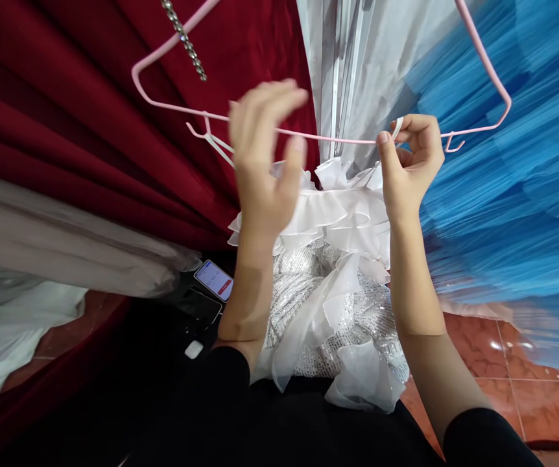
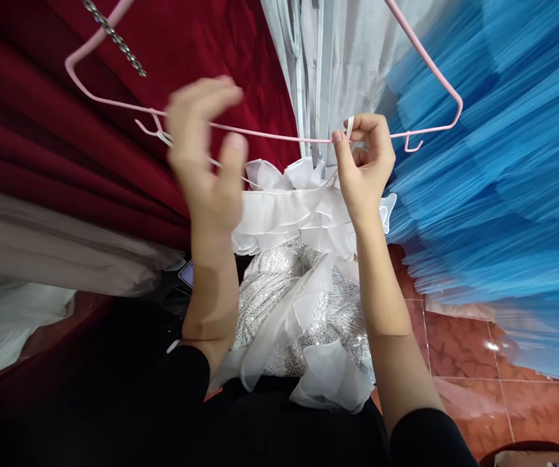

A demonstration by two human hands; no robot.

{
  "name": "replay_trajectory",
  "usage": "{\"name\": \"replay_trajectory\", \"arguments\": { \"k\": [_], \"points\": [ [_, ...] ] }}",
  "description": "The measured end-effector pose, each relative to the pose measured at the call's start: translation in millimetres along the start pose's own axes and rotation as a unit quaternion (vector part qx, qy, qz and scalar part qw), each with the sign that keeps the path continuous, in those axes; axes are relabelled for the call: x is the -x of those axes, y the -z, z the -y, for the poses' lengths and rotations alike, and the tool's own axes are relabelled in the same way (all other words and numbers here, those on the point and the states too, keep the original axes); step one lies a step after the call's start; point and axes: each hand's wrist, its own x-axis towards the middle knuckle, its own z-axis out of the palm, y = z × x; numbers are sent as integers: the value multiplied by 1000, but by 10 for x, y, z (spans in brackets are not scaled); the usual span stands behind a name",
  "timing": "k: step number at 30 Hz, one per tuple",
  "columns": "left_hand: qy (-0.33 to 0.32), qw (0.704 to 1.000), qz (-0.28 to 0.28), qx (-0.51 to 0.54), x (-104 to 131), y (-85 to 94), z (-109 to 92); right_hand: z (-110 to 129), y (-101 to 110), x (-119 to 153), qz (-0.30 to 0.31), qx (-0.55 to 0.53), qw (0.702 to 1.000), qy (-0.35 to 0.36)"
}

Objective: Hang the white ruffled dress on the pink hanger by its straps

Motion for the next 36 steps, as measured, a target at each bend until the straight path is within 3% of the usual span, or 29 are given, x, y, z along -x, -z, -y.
{"name": "replay_trajectory", "arguments": {
  "k": [3,5,12,15,17,21,26,28,32,36],
  "points": [
    [-16,988,141,-53,71,-229,55,-46,3,11,-11,-2,1000,12],
    [-19,984,163,-77,144,-314,124,-63,19,10,-2,0,1000,21],
    [-7,985,163,-50,129,-303,75,45,86,27,-7,-46,999,-11],
    [-2,986,160,-43,102,-343,65,61,114,139,-13,-65,998,7],
    [9,988,151,-26,101,-363,86,25,167,211,-62,-73,995,33],
    [46,989,141,27,101,-328,104,-148,421,214,-215,-30,973,76],
    [100,983,135,78,98,-276,23,-330,643,59,-241,-6,962,124],
    [94,984,134,73,100,-279,-4,-323,609,29,-269,-37,955,122],
    [34,992,124,11,104,-277,10,-225,552,-11,-260,-71,960,82],
    [-5,993,114,-39,111,-248,60,-133,663,-116,-248,-143,958,18]
  ]
}}
